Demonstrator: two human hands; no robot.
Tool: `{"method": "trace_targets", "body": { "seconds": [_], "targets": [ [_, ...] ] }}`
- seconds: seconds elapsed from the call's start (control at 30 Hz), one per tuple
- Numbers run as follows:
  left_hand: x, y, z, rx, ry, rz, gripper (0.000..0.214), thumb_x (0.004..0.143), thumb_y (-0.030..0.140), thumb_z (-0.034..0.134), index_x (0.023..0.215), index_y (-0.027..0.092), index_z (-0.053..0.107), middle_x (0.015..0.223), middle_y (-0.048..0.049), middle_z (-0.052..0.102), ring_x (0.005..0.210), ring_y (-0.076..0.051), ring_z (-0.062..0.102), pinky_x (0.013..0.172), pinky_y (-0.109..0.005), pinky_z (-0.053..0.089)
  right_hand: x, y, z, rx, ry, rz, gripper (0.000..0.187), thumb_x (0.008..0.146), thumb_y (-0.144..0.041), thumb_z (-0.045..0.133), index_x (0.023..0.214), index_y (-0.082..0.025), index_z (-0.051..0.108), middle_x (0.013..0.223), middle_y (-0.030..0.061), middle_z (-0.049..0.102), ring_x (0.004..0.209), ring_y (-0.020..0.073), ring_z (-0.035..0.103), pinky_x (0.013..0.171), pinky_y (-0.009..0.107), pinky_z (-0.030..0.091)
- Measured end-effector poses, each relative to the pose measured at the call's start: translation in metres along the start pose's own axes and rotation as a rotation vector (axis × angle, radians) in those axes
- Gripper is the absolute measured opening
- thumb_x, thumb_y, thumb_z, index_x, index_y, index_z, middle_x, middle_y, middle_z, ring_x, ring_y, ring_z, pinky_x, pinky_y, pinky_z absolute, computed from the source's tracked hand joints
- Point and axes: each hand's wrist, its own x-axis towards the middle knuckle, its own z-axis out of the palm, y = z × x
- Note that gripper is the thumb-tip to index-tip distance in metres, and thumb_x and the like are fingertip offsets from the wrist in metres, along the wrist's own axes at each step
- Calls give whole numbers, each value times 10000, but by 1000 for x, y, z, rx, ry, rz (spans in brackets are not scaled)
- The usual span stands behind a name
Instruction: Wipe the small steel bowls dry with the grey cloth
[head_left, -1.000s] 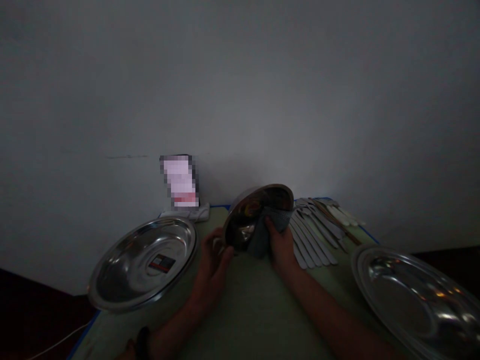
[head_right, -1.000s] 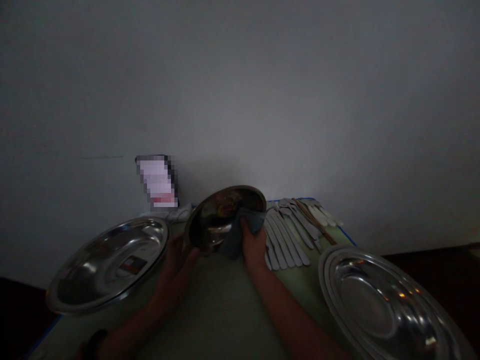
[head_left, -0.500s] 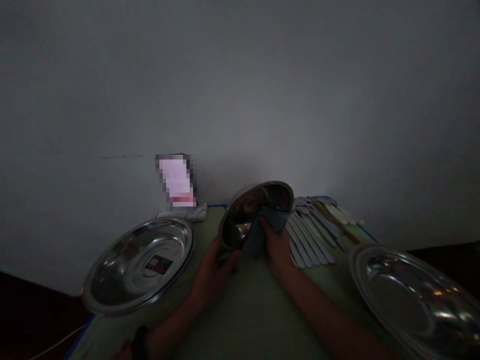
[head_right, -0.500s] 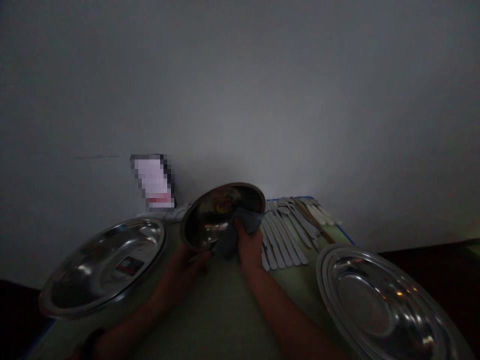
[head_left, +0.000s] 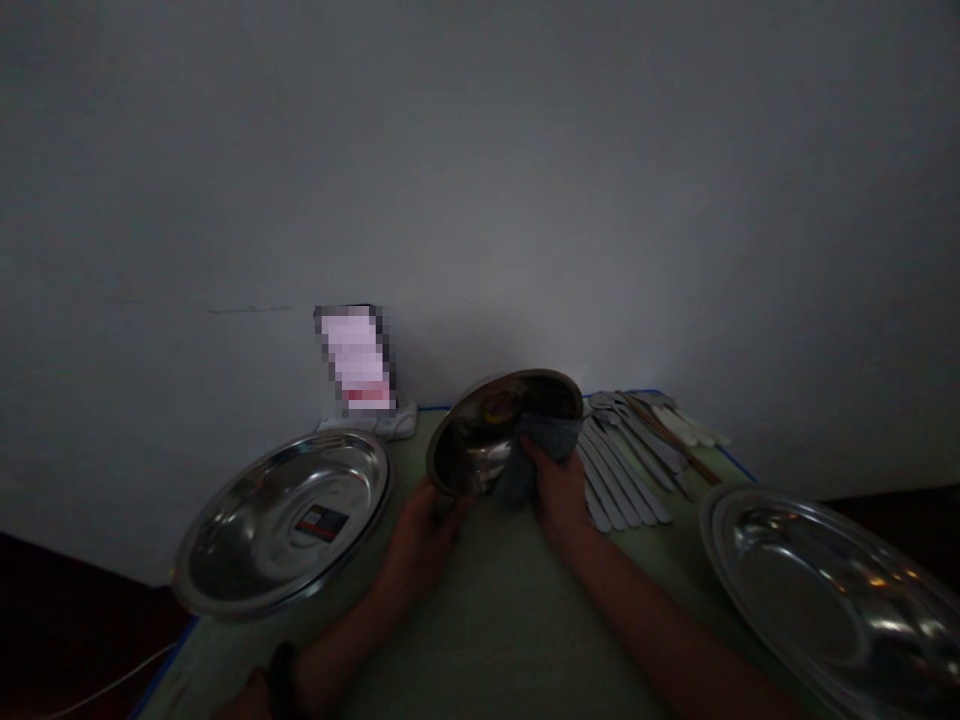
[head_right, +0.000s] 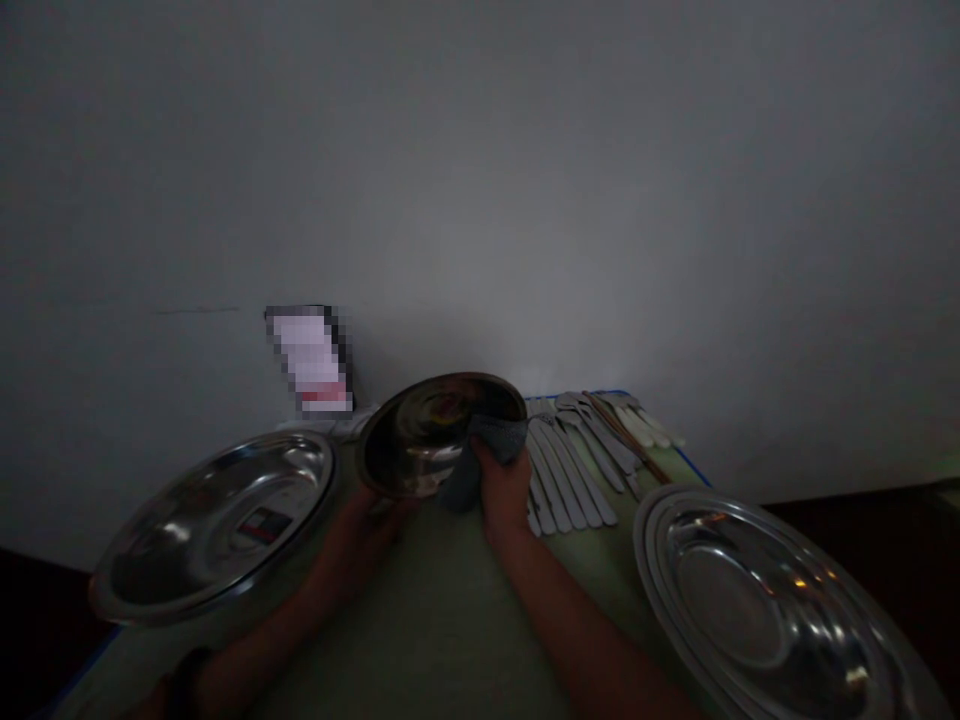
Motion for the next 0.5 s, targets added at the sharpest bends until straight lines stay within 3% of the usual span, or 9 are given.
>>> {"method": "trace_targets", "body": {
  "seconds": [0.13, 0.2, 0.33, 0.4, 0.5],
  "targets": [
    [3, 2, 2, -9, -10, -15, 173, 786, 297, 585, 924, 205, 631, 1000, -78, 688, 958, -233, 637, 800, -371, 521, -4, -3, 4, 0, -15, 16, 472, 593, -387, 750, 1000, -161, 673, 931, 72, 734, 866, 239, 655, 795, 385, 499],
    [1, 6, 2, -63, 40, -70, 208, 787, 341, 581, 939, 198, 580, 955, -75, 679, 877, -217, 657, 695, -339, 541, -6, -5, 5, 3, -6, 33, 468, 602, -387, 753, 1005, -167, 667, 965, 74, 729, 880, 239, 655, 808, 391, 496],
    [-4, 8, 1, -250, 172, -118, 243, 839, 432, 483, 943, 219, 429, 694, 46, 559, 494, -116, 563, 393, -222, 441, -3, -5, 4, 17, 26, 59, 474, 602, -378, 757, 1013, -164, 661, 982, 79, 725, 898, 239, 654, 813, 396, 496],
    [-6, 9, 0, -284, 162, -100, 209, 859, 419, 452, 911, 221, 412, 657, 72, 520, 437, -93, 523, 386, -219, 442, -1, -4, 2, 44, 12, 71, 484, 599, -371, 756, 1024, -161, 661, 982, 81, 726, 897, 238, 657, 807, 393, 501],
    [-5, 9, -1, -271, 41, -130, 179, 865, 382, 451, 898, 206, 436, 712, 40, 586, 481, -104, 583, 472, -257, 501, 1, -1, 0, 82, -15, 69, 488, 598, -367, 754, 1027, -153, 664, 966, 82, 730, 883, 235, 664, 802, 392, 508]
  ]
}}
